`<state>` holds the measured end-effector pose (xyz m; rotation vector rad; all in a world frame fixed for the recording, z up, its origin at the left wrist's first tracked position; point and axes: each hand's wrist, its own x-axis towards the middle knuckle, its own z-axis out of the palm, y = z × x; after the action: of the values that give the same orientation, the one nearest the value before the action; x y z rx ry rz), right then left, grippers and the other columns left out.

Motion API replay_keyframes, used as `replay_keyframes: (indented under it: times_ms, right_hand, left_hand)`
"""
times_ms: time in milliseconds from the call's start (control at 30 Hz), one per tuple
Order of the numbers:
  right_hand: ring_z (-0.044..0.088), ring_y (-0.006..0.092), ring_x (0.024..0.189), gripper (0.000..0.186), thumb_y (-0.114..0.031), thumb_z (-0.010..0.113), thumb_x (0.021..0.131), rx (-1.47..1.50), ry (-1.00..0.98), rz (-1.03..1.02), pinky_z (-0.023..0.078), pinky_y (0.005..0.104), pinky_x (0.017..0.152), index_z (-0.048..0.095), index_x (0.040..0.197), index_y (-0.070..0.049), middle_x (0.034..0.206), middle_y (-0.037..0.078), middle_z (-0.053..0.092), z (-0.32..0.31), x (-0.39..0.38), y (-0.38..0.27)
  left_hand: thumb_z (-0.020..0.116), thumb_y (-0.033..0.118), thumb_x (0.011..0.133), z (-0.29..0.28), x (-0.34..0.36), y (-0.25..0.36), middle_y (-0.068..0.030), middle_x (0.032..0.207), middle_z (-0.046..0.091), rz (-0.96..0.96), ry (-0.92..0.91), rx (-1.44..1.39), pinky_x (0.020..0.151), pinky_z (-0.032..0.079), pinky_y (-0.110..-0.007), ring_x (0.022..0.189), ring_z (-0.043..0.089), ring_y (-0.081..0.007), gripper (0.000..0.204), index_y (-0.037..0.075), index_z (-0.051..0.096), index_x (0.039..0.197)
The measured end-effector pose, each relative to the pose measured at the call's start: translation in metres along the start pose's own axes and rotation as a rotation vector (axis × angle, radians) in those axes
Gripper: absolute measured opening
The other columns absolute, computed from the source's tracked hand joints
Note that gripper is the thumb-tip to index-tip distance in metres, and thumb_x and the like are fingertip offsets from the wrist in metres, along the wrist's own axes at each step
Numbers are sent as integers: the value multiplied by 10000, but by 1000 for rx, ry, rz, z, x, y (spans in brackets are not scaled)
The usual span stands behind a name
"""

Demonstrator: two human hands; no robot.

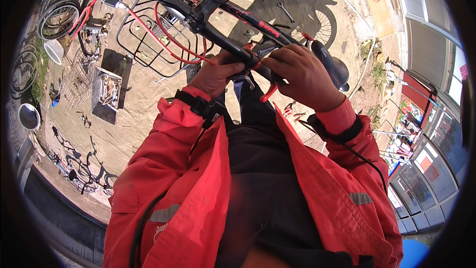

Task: The person removes a gear shifter from the bicycle handlebar, uses a screwdriver to adjust internal components, and reattaches the shifter. They then test the shifter by squeezing the lever and inspect the handlebar area.

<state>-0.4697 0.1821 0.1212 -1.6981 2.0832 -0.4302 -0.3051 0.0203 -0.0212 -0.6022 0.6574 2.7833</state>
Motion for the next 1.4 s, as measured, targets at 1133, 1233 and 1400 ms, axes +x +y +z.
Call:
replay_keyframes:
  times_ms: [1133, 1233, 1400]
  right_hand:
    - [638, 87, 711, 334, -179, 723, 901, 1059, 270, 994, 495, 239, 632, 659, 1110, 73, 826, 53, 692, 52, -9, -43]
    - [632, 108, 713, 347, -189, 743, 864, 798, 189, 889, 494, 260, 659, 657, 1105, 45, 814, 64, 673, 40, -19, -43]
    - [655, 291, 771, 418, -178, 774, 736, 339, 180, 553, 520, 389, 721, 668, 1111, -25, 875, 128, 651, 32, -21, -27]
  left_hand:
    - [617, 11, 935, 3, -1, 1, -116, 1270, 655, 32, 32, 73, 1029, 488, -336, 1182, 627, -214, 431, -6, 547, 1360]
    - [626, 20, 934, 3, 0, 0, -113, 1272, 655, 38, 27, 83, 1031, 485, -328, 1185, 625, -206, 431, -4, 550, 1357]
    - [615, 13, 942, 3, 0, 0, -112, 1272, 653, 40, 36, 95, 1032, 482, -320, 1192, 620, -198, 415, 0, 553, 1353]
